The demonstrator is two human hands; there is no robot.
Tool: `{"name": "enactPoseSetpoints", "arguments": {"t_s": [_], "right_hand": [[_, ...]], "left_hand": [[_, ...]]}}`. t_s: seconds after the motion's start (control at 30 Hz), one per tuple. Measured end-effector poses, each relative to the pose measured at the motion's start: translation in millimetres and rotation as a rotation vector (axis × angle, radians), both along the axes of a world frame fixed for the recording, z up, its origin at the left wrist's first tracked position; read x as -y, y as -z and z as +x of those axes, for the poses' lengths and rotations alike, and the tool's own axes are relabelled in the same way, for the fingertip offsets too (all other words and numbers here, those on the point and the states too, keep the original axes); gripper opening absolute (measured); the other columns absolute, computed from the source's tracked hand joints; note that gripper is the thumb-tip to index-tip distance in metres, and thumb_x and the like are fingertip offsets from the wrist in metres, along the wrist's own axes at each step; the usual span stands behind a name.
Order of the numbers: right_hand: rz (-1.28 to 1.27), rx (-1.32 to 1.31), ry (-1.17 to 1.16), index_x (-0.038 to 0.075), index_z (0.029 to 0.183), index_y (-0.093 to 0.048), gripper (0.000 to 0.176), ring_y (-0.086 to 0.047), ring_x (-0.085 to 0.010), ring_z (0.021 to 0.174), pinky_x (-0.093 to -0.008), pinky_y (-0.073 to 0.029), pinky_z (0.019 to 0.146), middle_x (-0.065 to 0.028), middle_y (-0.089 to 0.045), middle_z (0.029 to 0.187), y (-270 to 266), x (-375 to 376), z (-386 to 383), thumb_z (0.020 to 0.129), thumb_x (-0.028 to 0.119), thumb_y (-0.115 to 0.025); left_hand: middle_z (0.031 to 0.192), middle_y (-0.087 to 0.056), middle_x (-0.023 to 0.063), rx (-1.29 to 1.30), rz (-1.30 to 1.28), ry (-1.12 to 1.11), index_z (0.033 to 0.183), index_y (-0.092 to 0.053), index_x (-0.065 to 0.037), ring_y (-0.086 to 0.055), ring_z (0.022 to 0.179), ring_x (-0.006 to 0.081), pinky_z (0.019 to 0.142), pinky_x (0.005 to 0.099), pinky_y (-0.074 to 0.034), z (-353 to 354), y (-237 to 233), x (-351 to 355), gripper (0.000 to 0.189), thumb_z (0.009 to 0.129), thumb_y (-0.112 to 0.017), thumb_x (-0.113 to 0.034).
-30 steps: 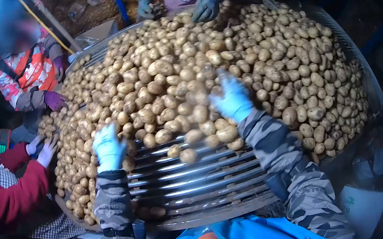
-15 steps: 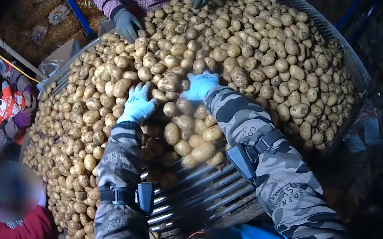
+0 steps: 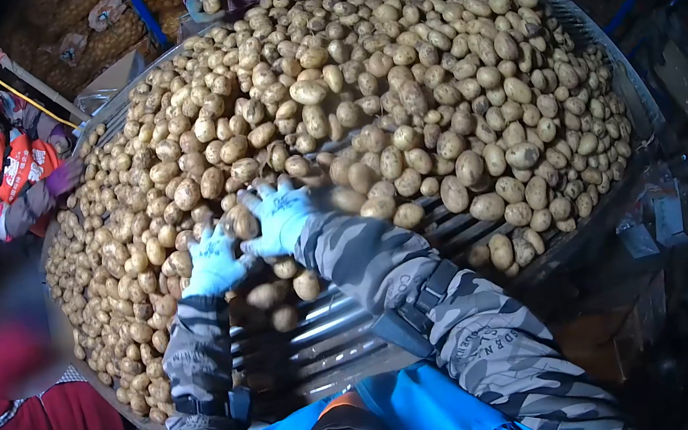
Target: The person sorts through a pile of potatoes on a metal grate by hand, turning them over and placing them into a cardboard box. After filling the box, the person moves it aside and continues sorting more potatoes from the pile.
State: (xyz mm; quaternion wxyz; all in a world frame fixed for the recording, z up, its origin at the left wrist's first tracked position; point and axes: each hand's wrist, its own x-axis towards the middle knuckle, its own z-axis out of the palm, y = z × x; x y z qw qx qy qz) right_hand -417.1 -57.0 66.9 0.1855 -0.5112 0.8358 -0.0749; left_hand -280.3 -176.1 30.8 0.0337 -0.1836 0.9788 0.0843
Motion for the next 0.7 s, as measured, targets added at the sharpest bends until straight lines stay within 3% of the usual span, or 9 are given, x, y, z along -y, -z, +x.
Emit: {"name": "enactPoseSetpoints", "arguments": {"t_s": [0.07, 0.13, 0.23, 0.3, 0.37, 0.47, 0.5, 0.6, 0.7], "right_hand": [[-0.067, -0.031, -0.107, 0.017, 0.145, -0.033, 0.091, -0.036, -0.0378, 0.129, -0.0577, -0.03, 0.104, -0.013, -0.031, 0.149, 16, -16, 29, 0.072, 0.061, -0.063], [-0.07, -0.069, -0.211, 0.016, 0.143, -0.037, 0.088, -0.038, -0.0379, 0.126, -0.0614, -0.028, 0.102, -0.0145, -0.033, 0.147, 19, -41, 52, 0.07, 0.058, -0.065], [-0.267, -0.05, -0.373, 0.015, 0.133, -0.049, 0.077, -0.042, -0.038, 0.121, -0.0583, -0.031, 0.098, -0.015, -0.042, 0.139, 24, -94, 68, 0.066, 0.049, -0.066], [-0.363, -0.284, -0.303, 0.017, 0.131, -0.051, 0.074, -0.043, -0.0353, 0.118, -0.0557, -0.032, 0.094, -0.014, -0.045, 0.133, 26, -136, 64, 0.067, 0.05, -0.067], [0.065, -0.1, -0.076, 0.016, 0.136, -0.045, 0.082, -0.03, -0.0373, 0.132, -0.0596, -0.024, 0.104, -0.0152, -0.038, 0.141, -24, -149, 39, 0.069, 0.056, -0.068], [-0.081, -0.133, 0.075, 0.013, 0.141, -0.037, 0.089, -0.028, -0.0434, 0.132, -0.059, -0.022, 0.108, -0.0198, -0.032, 0.144, 36, -172, 29, 0.071, 0.058, -0.068], [-0.1, 0.058, 0.029, 0.016, 0.142, -0.038, 0.089, -0.025, -0.0471, 0.133, -0.0566, -0.026, 0.107, -0.0219, -0.03, 0.145, 34, -163, 48, 0.071, 0.06, -0.069], [0.041, -0.103, -0.162, 0.023, 0.138, -0.043, 0.076, -0.017, -0.0484, 0.135, -0.0663, -0.031, 0.098, -0.0151, -0.01, 0.153, 38, -168, 96, 0.072, 0.049, -0.07], [-0.078, -0.026, -0.237, 0.026, 0.138, -0.043, 0.071, -0.022, -0.0497, 0.133, -0.0638, -0.034, 0.097, -0.0145, -0.02, 0.151, 43, -180, 92, 0.074, 0.044, -0.069]], "left_hand": [[0.151, -0.025, 0.0179, -0.016, -0.021, -0.043, 0.134, -0.048, -0.009, -0.018, 0.139, 0.0434, 0.103, 0.0703, -0.017, 35, -4, -24, 0.078, 0.069, -0.067, -0.049], [0.15, -0.025, 0.0183, 0.055, -0.062, -0.07, 0.132, -0.05, -0.009, -0.018, 0.139, 0.0442, 0.104, 0.0702, -0.014, 68, -13, -48, 0.076, 0.068, -0.069, -0.046], [0.152, -0.021, 0.0205, 0.013, -0.043, -0.214, 0.132, -0.052, -0.017, -0.013, 0.14, 0.045, 0.106, 0.069, -0.008, 120, -6, -73, 0.07, 0.069, -0.07, -0.039], [0.153, -0.019, 0.0218, 0.022, -0.017, -0.328, 0.135, -0.049, -0.018, -0.01, 0.14, 0.0468, 0.107, 0.0671, -0.01, 152, 0, -87, 0.071, 0.07, -0.07, -0.038], [0.153, -0.02, 0.0199, -0.072, 0.014, -0.336, 0.138, -0.046, -0.019, -0.011, 0.14, 0.0482, 0.106, 0.0671, -0.012, 174, 13, -96, 0.071, 0.074, -0.068, -0.039], [0.152, -0.024, 0.0153, -0.104, 0.07, -0.319, 0.14, -0.042, -0.019, -0.015, 0.139, 0.0466, 0.106, 0.067, -0.011, 179, 12, -110, 0.07, 0.077, -0.065, -0.037], [0.151, -0.026, 0.0143, -0.159, -0.007, -0.303, 0.14, -0.042, -0.019, -0.016, 0.139, 0.0455, 0.107, 0.0665, -0.011, 180, 23, -101, 0.07, 0.077, -0.065, -0.037], [0.148, -0.033, 0.0111, -0.121, -0.134, -0.328, 0.139, -0.043, -0.019, -0.02, 0.139, 0.0395, 0.108, 0.0648, -0.013, 161, 29, -73, 0.067, 0.078, -0.064, -0.036], [0.142, -0.042, 0.0086, -0.258, -0.12, -0.255, 0.137, -0.046, -0.019, -0.03, 0.136, 0.0339, 0.108, 0.065, -0.015, 144, 49, -34, 0.061, 0.08, -0.063, -0.034]]}}
